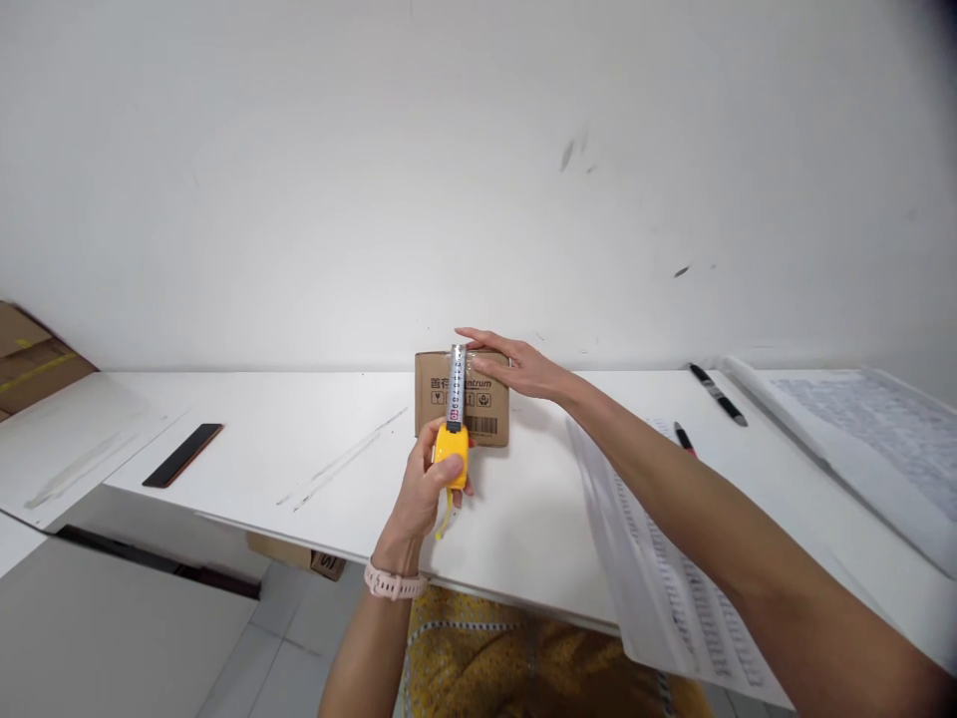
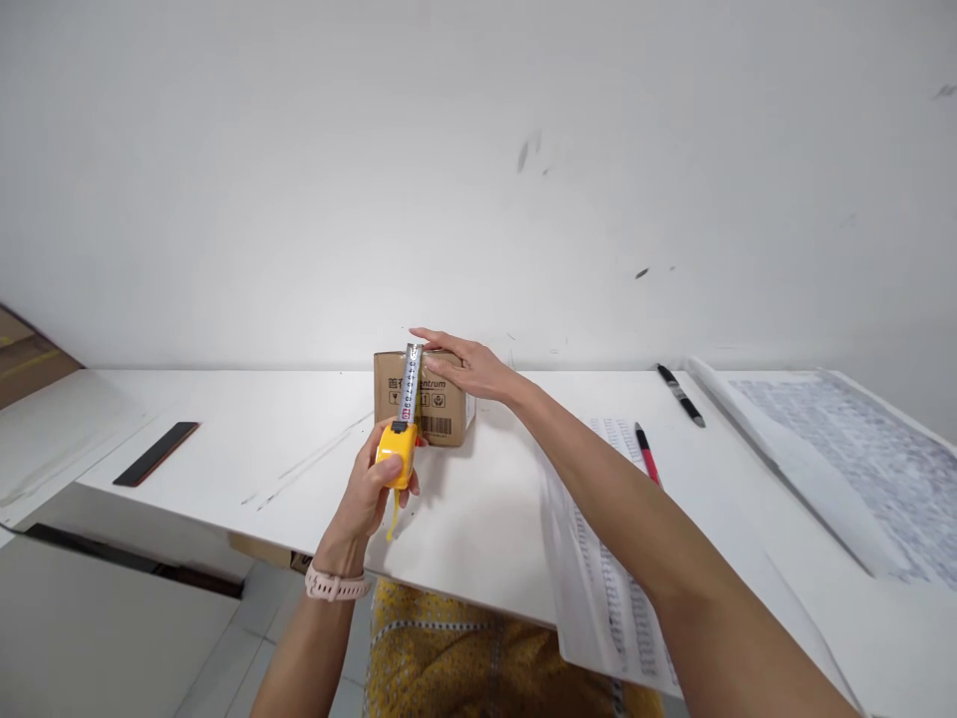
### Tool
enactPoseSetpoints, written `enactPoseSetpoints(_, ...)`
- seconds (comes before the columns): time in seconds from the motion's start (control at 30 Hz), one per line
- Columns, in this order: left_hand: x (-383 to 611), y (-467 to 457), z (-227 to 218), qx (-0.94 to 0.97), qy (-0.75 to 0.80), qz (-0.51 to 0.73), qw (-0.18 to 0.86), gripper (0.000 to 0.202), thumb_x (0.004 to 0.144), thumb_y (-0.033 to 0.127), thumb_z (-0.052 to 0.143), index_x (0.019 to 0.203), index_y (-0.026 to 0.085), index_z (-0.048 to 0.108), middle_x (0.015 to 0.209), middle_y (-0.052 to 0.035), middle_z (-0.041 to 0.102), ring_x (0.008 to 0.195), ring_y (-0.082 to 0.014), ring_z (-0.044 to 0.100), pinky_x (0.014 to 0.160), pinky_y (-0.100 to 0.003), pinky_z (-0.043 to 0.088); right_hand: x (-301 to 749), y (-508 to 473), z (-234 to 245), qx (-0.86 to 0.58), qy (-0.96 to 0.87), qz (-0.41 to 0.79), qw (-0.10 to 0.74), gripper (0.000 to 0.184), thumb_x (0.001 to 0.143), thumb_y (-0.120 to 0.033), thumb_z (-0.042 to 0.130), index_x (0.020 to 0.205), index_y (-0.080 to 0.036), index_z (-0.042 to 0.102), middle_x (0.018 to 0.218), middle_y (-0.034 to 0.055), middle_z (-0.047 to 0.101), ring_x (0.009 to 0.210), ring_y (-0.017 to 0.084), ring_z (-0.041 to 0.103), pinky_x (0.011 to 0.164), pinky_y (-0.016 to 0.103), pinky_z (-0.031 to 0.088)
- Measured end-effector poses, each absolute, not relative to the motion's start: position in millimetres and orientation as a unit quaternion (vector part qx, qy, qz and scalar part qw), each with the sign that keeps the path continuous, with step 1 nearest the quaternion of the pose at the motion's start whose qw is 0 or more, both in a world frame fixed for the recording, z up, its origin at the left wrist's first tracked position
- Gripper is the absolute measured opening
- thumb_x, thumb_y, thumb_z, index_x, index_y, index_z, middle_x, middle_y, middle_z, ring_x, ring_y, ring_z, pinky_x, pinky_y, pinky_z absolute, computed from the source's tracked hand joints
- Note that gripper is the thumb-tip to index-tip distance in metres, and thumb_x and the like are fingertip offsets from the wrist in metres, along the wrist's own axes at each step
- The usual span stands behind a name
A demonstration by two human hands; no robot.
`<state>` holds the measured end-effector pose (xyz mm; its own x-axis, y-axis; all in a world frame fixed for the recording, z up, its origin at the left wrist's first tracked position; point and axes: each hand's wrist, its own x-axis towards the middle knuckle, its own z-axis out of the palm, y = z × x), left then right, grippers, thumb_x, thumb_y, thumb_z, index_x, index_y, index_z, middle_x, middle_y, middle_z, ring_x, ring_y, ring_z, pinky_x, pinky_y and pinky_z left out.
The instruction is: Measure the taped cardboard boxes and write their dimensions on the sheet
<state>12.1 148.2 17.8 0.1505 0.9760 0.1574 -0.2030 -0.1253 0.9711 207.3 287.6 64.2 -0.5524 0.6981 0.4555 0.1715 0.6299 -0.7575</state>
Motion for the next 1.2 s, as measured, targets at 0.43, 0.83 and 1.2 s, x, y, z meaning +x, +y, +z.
enactPoseSetpoints(0.43, 20.3, 139.7, -4.4, 0.522, 0.385, 0.518, 0.557, 0.063, 0.071, 0.046, 0.078, 0.123, 0.023, 0.050, 0.111, -0.0082, 0.061, 0.066, -0.0157, 0.066, 0.051, -0.026, 0.051, 201.4, 291.8, 62.6, -0.247, -0.810, 0.325, 0.421, 0.035, 0.094, -0.040, 0.050, 0.124, -0.035, 0.068, 0.123, 0.0045, 0.065, 0.116, 0.023, 0.059, 0.102, 0.045, 0.046)
enactPoseSetpoints(0.83, -7.2, 133.3, -32.7, 0.459, 0.335, 0.454, 0.687, 0.066, 0.070, 0.037, 0.080, 0.126, 0.020, 0.049, 0.105, -0.0093, 0.067, 0.085, -0.0246, 0.071, 0.068, -0.031, 0.054, 203.3, 294.8, 65.3, -0.266, -0.782, 0.374, 0.421, 0.032, 0.093, -0.038, 0.053, 0.120, -0.034, 0.070, 0.122, 0.0049, 0.065, 0.112, 0.024, 0.060, 0.097, 0.045, 0.048)
enactPoseSetpoints(1.2, -11.0, 136.5, -43.1, 0.452, 0.316, 0.461, 0.695, 0.067, 0.069, 0.038, 0.078, 0.127, 0.021, 0.049, 0.099, -0.0076, 0.067, 0.076, -0.0227, 0.071, 0.061, -0.028, 0.054, 203.2, 294.1, 60.7, -0.256, -0.788, 0.363, 0.426, 0.033, 0.094, -0.038, 0.052, 0.122, -0.034, 0.068, 0.124, 0.0048, 0.064, 0.116, 0.025, 0.058, 0.101, 0.048, 0.046)
